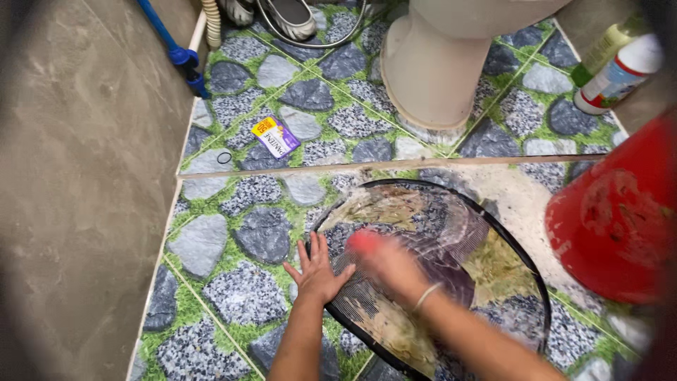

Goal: The person scrubs a patterned bathroom mat on the floor using a red sponge and soapy water. They repeatedly rub the mat's surface, flip it to clean the underside, and continue scrubbing both sides.

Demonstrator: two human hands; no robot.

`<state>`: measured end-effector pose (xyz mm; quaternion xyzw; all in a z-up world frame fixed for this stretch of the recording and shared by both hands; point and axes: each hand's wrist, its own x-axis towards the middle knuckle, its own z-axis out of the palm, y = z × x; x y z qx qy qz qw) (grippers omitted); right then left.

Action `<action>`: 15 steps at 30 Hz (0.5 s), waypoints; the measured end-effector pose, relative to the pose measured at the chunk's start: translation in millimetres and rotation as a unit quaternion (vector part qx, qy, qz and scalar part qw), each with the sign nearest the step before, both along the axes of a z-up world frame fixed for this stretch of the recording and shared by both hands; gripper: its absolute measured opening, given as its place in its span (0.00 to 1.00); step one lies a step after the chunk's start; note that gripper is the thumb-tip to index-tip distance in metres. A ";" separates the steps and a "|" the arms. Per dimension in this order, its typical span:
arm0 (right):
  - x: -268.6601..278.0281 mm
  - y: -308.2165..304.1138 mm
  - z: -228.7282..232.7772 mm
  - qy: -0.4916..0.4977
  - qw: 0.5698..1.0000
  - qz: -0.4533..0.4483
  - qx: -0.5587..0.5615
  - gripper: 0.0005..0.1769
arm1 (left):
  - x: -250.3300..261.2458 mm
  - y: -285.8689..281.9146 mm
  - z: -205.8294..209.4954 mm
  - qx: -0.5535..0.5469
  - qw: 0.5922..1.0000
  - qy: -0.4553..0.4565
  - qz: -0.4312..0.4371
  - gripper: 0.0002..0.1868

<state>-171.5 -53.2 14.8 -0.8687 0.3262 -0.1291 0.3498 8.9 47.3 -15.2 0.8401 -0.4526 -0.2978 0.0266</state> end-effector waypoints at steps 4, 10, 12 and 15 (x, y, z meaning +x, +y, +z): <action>-9.9 -14.8 -20.4 0.022 0.994 -0.008 -0.109 0.22 | 8.9 -1.5 -9.8 0.021 0.999 0.024 0.002 0.69; -82.9 -118.9 -12.2 0.000 0.934 -0.356 0.025 0.19 | 3.1 -2.4 -1.5 0.013 0.999 0.030 0.026 0.72; -39.1 -80.3 -25.0 0.030 0.971 -0.131 -0.200 0.17 | -1.7 -3.2 -2.7 -0.002 0.999 0.027 0.042 0.75; 29.4 -7.5 -49.3 0.049 0.963 0.091 -0.247 0.30 | 3.9 0.8 -6.8 -0.023 0.999 0.000 0.049 0.77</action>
